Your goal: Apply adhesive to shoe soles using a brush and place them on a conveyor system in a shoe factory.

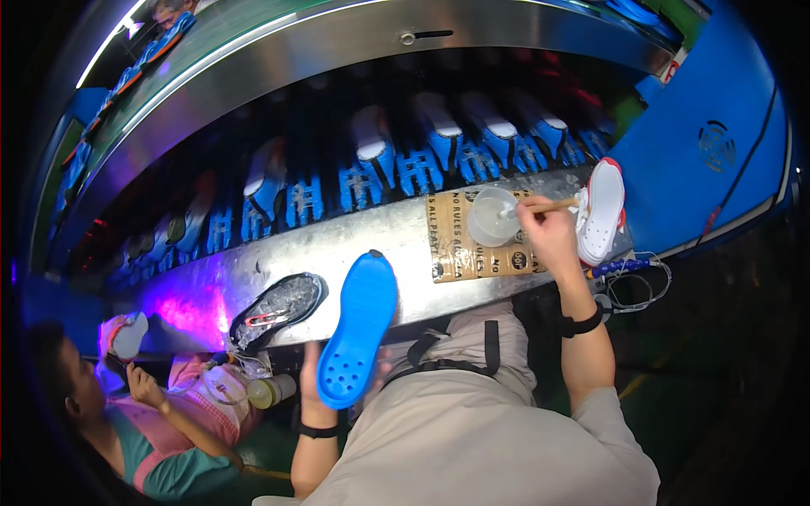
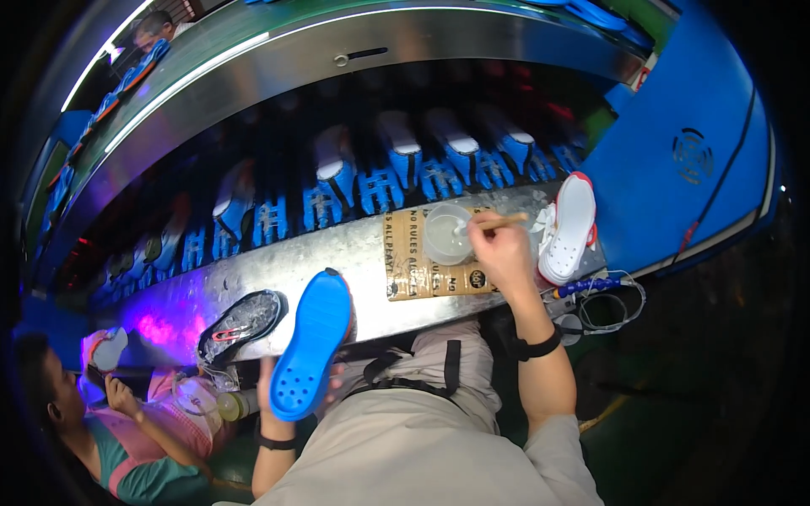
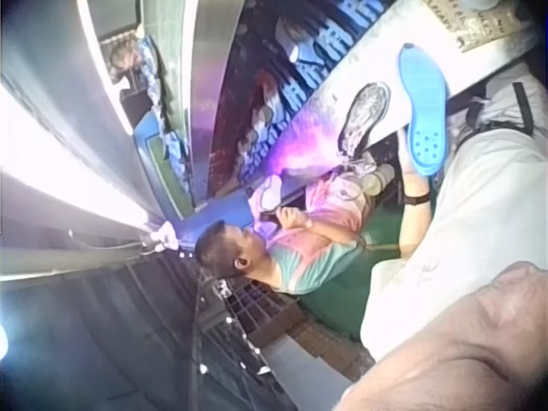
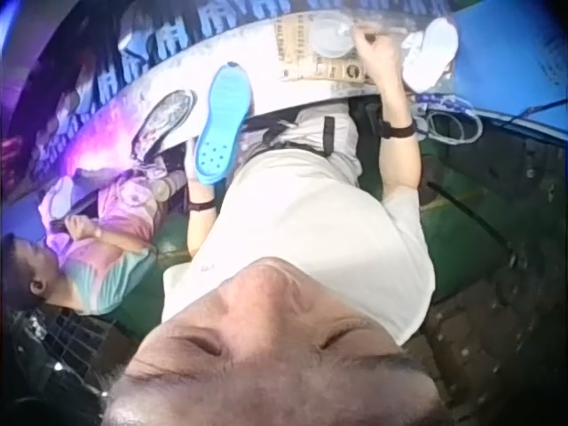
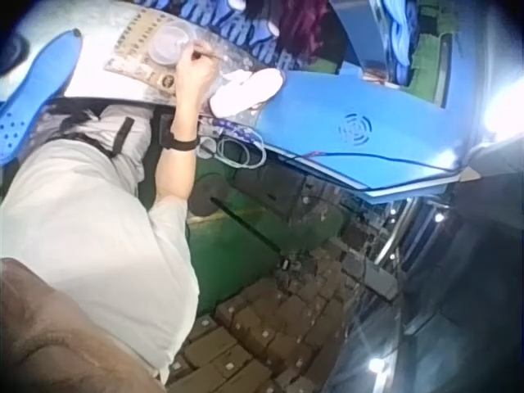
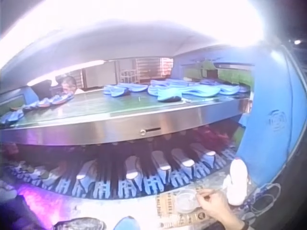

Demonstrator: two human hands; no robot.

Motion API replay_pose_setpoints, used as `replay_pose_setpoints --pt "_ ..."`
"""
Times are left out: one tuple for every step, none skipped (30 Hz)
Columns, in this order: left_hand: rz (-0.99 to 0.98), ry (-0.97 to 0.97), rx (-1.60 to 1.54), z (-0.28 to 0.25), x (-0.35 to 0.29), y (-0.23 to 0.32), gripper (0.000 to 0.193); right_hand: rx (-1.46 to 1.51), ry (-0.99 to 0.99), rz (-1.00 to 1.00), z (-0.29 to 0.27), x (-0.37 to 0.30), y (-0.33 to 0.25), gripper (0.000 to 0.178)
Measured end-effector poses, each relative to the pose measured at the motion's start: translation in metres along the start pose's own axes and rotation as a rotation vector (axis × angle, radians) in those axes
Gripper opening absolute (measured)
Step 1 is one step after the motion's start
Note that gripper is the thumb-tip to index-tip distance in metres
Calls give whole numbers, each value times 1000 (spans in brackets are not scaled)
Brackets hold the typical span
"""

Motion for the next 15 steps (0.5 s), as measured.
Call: replay_pose_setpoints --pt "-38 61 -121 -13 7 -12 93 7 -11 -6 1 -2 4 18" --pt "-74 119 -244 -22 8 -23 87 93 40 -43 0 -3 9 18" --pt "-72 121 -246 -17 15 -24 87 173 100 -73 -3 -6 14 18" --pt "-4 136 -2 -7 22 -19 89 198 71 -21 -3 -7 13 15" --pt "61 151 240 5 29 -14 92 197 56 -26 -3 -10 13 15" --pt "141 111 294 17 35 -8 96 198 66 -41 -3 -11 12 15" --pt "153 114 289 21 37 -3 96 199 76 -55 -3 -12 11 14" --pt "142 125 390 24 37 2 99 278 72 -90 -4 -14 13 14" --pt "128 137 491 29 37 7 104 278 62 -94 -2 -18 10 14" --pt "124 190 548 43 39 16 108 388 48 -81 2 -23 5 16" --pt "128 194 545 46 38 19 108 497 35 -65 7 -28 -2 17" --pt "118 183 539 48 37 22 108 529 -26 -74 13 -35 -15 19" --pt "104 171 534 50 37 23 109 528 -24 -73 20 -41 -25 19" --pt "102 171 534 52 36 23 109 587 -110 -75 29 -46 -36 19" --pt "86 138 547 56 36 23 109 647 -194 -75 38 -51 -43 18"
Point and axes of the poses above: each hand's wrist, its own x-axis towards the middle knuckle, its own z-axis out of the palm, y = z × x, the point moved 3 cm from there along x, towards the middle knuckle, and after that the axes turned 15 degrees about x, right-handed, at the moved point
